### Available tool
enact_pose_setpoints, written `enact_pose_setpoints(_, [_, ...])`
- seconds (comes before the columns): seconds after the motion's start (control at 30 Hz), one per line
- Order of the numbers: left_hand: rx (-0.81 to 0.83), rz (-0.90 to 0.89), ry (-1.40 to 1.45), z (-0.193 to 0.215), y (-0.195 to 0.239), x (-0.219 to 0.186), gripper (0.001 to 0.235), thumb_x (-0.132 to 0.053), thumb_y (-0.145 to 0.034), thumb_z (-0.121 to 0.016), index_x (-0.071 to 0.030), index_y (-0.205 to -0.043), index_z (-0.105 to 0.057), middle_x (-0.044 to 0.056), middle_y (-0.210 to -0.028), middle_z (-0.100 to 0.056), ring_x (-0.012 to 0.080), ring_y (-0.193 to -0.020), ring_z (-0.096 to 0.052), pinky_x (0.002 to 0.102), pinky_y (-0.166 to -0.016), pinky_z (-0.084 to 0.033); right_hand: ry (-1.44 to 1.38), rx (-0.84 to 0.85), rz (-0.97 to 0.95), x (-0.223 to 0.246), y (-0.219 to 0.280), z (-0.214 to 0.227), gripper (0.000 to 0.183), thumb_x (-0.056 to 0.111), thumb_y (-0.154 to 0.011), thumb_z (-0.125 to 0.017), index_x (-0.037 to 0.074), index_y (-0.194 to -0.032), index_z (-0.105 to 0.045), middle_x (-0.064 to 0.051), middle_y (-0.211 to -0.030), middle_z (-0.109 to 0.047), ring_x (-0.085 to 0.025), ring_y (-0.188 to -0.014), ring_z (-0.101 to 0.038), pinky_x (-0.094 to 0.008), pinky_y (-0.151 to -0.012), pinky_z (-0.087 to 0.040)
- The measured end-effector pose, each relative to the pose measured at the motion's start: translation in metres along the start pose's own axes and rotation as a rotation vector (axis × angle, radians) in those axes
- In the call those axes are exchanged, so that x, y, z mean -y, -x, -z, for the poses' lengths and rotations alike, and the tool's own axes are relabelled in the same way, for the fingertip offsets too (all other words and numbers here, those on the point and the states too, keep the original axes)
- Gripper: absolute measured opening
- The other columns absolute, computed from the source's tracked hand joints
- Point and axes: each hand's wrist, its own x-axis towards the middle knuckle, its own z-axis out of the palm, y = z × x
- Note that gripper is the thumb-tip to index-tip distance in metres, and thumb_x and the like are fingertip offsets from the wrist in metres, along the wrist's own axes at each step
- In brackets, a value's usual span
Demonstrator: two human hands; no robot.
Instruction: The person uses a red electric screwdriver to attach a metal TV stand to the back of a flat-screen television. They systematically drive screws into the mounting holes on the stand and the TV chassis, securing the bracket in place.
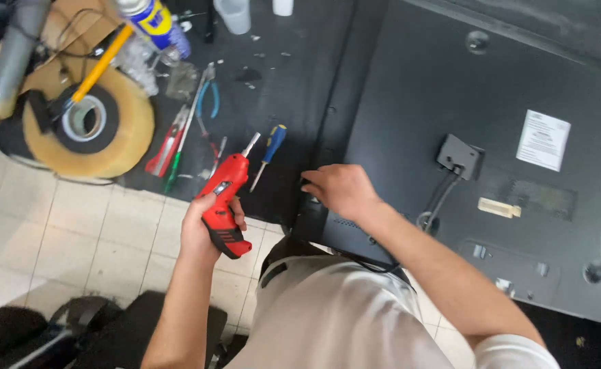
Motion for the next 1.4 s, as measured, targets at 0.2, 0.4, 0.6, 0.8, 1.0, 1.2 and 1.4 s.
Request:
enact_pose_setpoints(0.2, [-0.023,-0.025,0.045,0.037,0.021,0.022,0.054,-0.043,-0.089,-0.064,0.010,-0.094,-0.073,0.033,-0.066,-0.067,0.0459,-0.060,-0.075,0.048,-0.060,-0.061,0.327,0.299,-0.198,-0.014,-0.046,-0.069,0.033,0.053,-0.089,-0.083,0.019,-0.088,-0.083,0.000,-0.072,-0.075,-0.025,-0.069,-0.076,-0.040,-0.058,-0.059])
enact_pose_setpoints(0.4, [-0.091,-0.038,0.174,0.041,0.023,0.058,0.037,-0.025,-0.091,-0.068,0.011,-0.101,-0.071,0.033,-0.076,-0.071,0.0455,-0.059,-0.075,0.057,-0.058,-0.065,0.443,0.366,-0.231,-0.018,-0.069,-0.096,0.040,0.056,-0.079,-0.091,0.017,-0.075,-0.082,-0.004,-0.061,-0.070,-0.024,-0.059,-0.071,-0.038,-0.050,-0.059])
enact_pose_setpoints(0.6, [-0.031,-0.032,0.060,0.037,0.025,0.048,0.031,-0.017,-0.091,-0.070,0.012,-0.102,-0.072,0.032,-0.073,-0.071,0.0456,-0.058,-0.076,0.058,-0.058,-0.065,0.152,0.365,-0.273,-0.007,-0.073,-0.070,0.026,0.034,-0.085,-0.085,0.009,-0.089,-0.087,-0.016,-0.081,-0.082,-0.040,-0.079,-0.081,-0.051,-0.071,-0.066])
enact_pose_setpoints(0.8, [0.035,0.019,-0.078,0.026,0.036,0.022,0.032,-0.016,-0.089,-0.076,0.010,-0.108,-0.077,0.030,-0.074,-0.075,0.0431,-0.062,-0.080,0.056,-0.062,-0.068,-0.076,0.058,-0.057,0.022,-0.047,0.007,0.018,0.024,-0.099,-0.078,0.015,-0.113,-0.083,-0.006,-0.106,-0.087,-0.031,-0.096,-0.082,-0.044,-0.084,-0.066])
enact_pose_setpoints(1.0, [0.093,0.037,-0.152,0.013,0.033,0.010,0.033,-0.020,-0.091,-0.076,0.009,-0.106,-0.078,0.029,-0.071,-0.074,0.0423,-0.061,-0.080,0.058,-0.063,-0.069,0.001,0.000,0.063,0.012,-0.033,0.005,0.013,0.025,-0.100,-0.078,0.019,-0.111,-0.082,-0.002,-0.095,-0.084,-0.023,-0.087,-0.081,-0.038,-0.075,-0.066])
enact_pose_setpoints(1.2, [0.102,0.075,-0.210,0.012,0.029,0.009,0.034,-0.019,-0.092,-0.076,0.009,-0.111,-0.079,0.028,-0.072,-0.075,0.0405,-0.062,-0.081,0.058,-0.064,-0.069,0.112,-0.012,0.176,0.005,-0.023,0.004,0.015,0.023,-0.102,-0.079,0.013,-0.113,-0.082,-0.004,-0.091,-0.081,-0.024,-0.084,-0.081,-0.037,-0.074,-0.066])
enact_pose_setpoints(1.4, [0.050,0.176,-0.240,0.003,0.032,0.005,0.035,-0.022,-0.091,-0.078,0.008,-0.110,-0.077,0.027,-0.075,-0.074,0.0392,-0.062,-0.078,0.056,-0.065,-0.070,0.354,-0.163,0.356,-0.016,-0.012,-0.033,0.018,0.024,-0.102,-0.077,0.019,-0.085,-0.072,0.003,-0.074,-0.069,-0.018,-0.064,-0.069,-0.031,-0.063,-0.058])
